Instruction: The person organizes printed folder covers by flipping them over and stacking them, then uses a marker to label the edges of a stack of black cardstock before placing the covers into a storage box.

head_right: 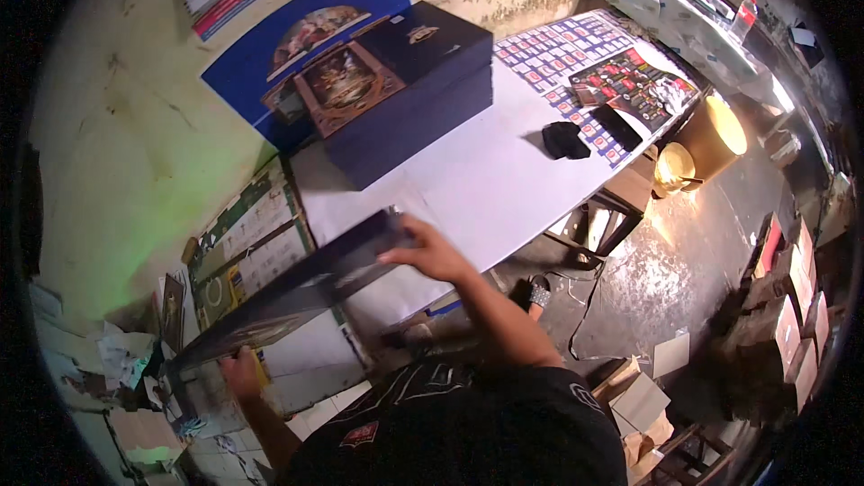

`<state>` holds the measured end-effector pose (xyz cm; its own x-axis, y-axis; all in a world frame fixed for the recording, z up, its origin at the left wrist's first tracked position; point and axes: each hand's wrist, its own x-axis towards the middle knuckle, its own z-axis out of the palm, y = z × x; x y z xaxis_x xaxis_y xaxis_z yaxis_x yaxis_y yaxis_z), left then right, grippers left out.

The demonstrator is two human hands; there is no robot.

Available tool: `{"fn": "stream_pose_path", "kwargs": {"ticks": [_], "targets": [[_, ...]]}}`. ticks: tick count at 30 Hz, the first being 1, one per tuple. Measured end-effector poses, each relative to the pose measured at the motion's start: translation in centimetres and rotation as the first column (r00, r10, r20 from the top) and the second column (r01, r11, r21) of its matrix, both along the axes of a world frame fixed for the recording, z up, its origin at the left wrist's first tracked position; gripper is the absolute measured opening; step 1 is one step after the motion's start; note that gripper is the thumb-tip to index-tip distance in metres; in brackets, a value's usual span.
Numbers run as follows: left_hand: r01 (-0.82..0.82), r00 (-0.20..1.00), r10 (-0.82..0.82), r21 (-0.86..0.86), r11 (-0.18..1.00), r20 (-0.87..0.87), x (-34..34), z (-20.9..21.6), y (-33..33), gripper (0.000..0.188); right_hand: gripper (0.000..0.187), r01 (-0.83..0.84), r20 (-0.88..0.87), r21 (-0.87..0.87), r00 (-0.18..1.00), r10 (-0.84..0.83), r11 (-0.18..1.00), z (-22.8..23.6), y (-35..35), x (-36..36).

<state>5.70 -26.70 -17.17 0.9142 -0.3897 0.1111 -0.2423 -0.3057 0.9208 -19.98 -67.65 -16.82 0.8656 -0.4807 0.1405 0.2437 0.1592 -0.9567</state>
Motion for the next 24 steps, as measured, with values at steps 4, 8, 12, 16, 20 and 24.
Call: {"fn": "stream_pose_path", "kwargs": {"ticks": [4, 8, 12, 16, 20, 24], "targets": [[0.089, 0.984, -0.078, 0.059, 0.994, -0.161, -6.5, -3.2, -13.1, 0.035, 0.033, 0.309, -0.102, 0.017, 0.947, -0.306, 0.951, -2.0, -11.0, -13.2], [0.178, 0.957, -0.187, -0.058, 0.982, -0.223, -16.6, -4.8, -27.5, 0.033, 0.043, 0.483, -0.15, 0.215, 0.875, -0.46, 0.849, -3.9, -19.8, -24.4], [0.303, 0.941, -0.308, -0.056, 0.951, -0.142, -21.3, -7.5, -32.4, 0.033, 0.045, 0.343, -0.014, 0.012, 0.939, -0.343, 0.939, -7.4, -26.7, -28.6], [0.368, 0.929, -0.357, 0.131, 0.921, -0.098, -21.9, -8.5, -32.5, 0.052, 0.059, 0.154, -0.241, -0.012, 0.959, -0.152, 0.988, -4.6, -29.1, -29.6], [0.307, 0.93, -0.285, 0.062, 0.95, -0.232, -24.0, -6.9, -33.4, 0.075, 0.092, 0.269, 0.0, -0.037, 0.963, -0.269, 0.963, -6.7, -28.9, -29.6], [0.267, 0.938, -0.168, 0.324, 0.907, -0.304, -21.8, -7.9, -30.9, 0.069, 0.083, 0.206, -0.039, 0.023, 0.978, -0.205, 0.978, -6.9, -29.1, -28.5]]}}
